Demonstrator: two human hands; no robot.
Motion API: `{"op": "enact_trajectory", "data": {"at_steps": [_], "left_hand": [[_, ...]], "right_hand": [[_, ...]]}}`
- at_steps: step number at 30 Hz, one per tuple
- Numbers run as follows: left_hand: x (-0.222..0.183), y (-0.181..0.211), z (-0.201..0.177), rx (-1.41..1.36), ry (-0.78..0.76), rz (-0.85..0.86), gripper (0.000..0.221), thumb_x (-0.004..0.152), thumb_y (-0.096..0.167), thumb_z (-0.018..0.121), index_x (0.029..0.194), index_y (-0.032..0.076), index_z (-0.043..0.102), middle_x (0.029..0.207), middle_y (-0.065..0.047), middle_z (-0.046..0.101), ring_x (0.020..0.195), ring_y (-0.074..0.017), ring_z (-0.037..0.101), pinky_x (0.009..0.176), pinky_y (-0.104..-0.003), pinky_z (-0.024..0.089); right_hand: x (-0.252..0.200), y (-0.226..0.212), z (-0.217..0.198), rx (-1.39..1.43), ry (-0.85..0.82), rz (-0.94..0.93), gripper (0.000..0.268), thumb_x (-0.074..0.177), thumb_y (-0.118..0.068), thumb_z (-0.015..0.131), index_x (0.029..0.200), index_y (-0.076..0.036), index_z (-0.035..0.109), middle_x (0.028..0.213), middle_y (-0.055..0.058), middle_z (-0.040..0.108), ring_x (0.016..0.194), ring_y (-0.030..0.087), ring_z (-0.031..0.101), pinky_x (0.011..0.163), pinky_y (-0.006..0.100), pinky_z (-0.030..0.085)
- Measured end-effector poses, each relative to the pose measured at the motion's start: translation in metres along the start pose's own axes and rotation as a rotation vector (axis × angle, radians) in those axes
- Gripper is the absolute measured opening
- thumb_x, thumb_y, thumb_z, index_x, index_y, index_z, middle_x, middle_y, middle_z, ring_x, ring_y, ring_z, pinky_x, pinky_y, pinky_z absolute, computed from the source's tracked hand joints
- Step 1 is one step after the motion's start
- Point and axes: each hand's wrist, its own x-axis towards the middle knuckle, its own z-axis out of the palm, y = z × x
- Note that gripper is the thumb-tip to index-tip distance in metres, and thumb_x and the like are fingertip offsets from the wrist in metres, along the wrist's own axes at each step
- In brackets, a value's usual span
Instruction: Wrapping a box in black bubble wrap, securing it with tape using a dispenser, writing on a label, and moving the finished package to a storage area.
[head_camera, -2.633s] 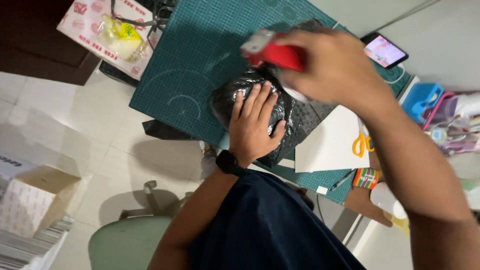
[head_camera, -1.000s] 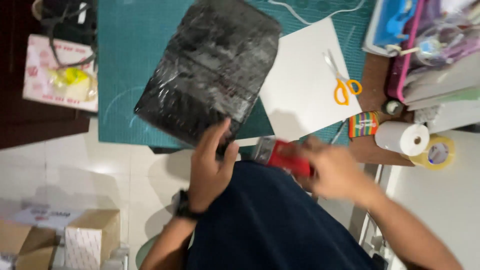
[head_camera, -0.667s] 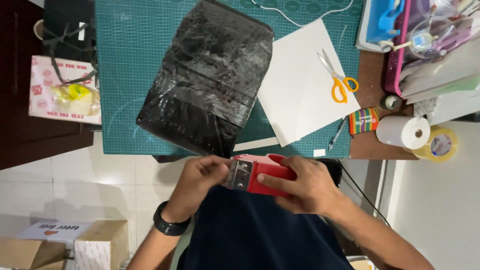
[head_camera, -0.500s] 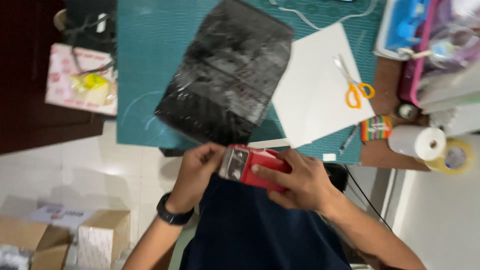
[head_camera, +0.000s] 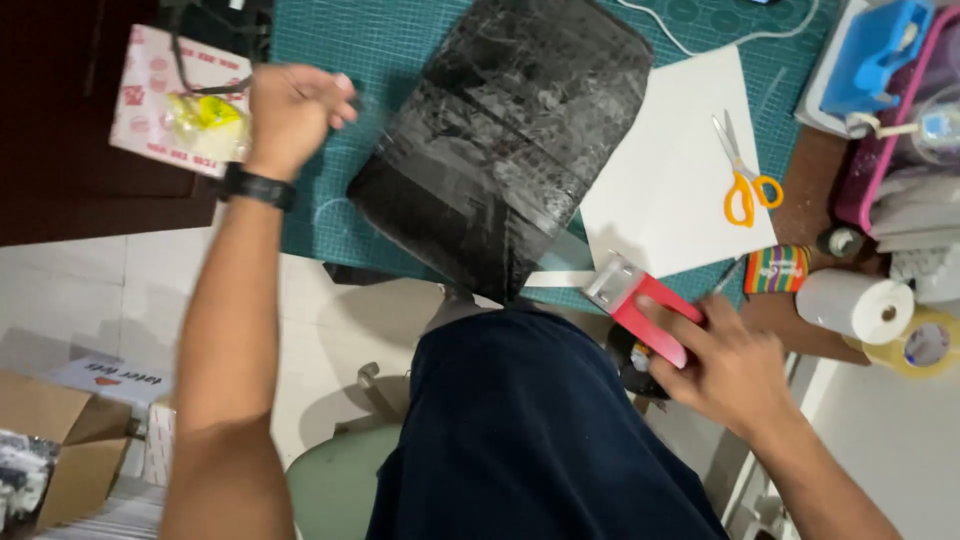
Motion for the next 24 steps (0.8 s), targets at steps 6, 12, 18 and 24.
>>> {"op": "enact_trajectory", "data": {"at_steps": [6, 12, 18, 24], "left_hand": [[0.001, -0.071, 0.041, -0.096, -0.299, -0.107, 0.033, 0.093, 0.007, 0.067, 0.125, 0.011, 0.073, 0.132, -0.004, 0.069, 0.124, -0.0114, 0.062, 0.111, -0.024, 0.045], [-0.050, 0.036, 0.033, 0.038, -0.018, -0.008, 0.061, 0.110, 0.036, 0.059, 0.158, 0.012, 0.030, 0.164, -0.021, 0.032, 0.152, -0.0314, 0.035, 0.123, -0.042, 0.029], [-0.092, 0.050, 0.061, 0.686, -0.088, 0.439, 0.068, 0.113, 0.062, 0.025, 0.165, 0.019, 0.020, 0.132, -0.006, 0.074, 0.050, -0.0200, 0.049, 0.038, -0.035, 0.030], [-0.167, 0.095, 0.091, 0.475, 0.290, 0.681, 0.046, 0.115, 0.032, 0.046, 0.153, 0.005, 0.046, 0.157, -0.019, 0.049, 0.146, -0.0371, 0.052, 0.120, -0.054, 0.044]], "right_hand": [[0.083, -0.035, -0.017, 0.004, -0.351, 0.067, 0.059, 0.078, -0.042, 0.063, 0.136, -0.035, 0.064, 0.090, 0.004, 0.058, 0.055, 0.032, 0.064, 0.040, 0.045, 0.054], [0.151, -0.042, -0.049, 0.138, -0.728, 0.150, 0.063, 0.078, -0.032, 0.056, 0.141, -0.034, 0.062, 0.092, 0.016, 0.064, 0.075, 0.043, 0.071, 0.066, 0.054, 0.056], [0.185, -0.037, -0.077, 0.289, -1.047, 0.369, 0.060, 0.075, -0.031, 0.064, 0.134, -0.039, 0.070, 0.097, 0.000, 0.080, 0.088, 0.021, 0.069, 0.078, 0.033, 0.047], [0.100, -0.016, -0.046, 0.342, -0.657, 0.277, 0.065, 0.073, -0.039, 0.069, 0.138, -0.042, 0.065, 0.103, 0.007, 0.069, 0.094, 0.034, 0.070, 0.085, 0.045, 0.050]]}}
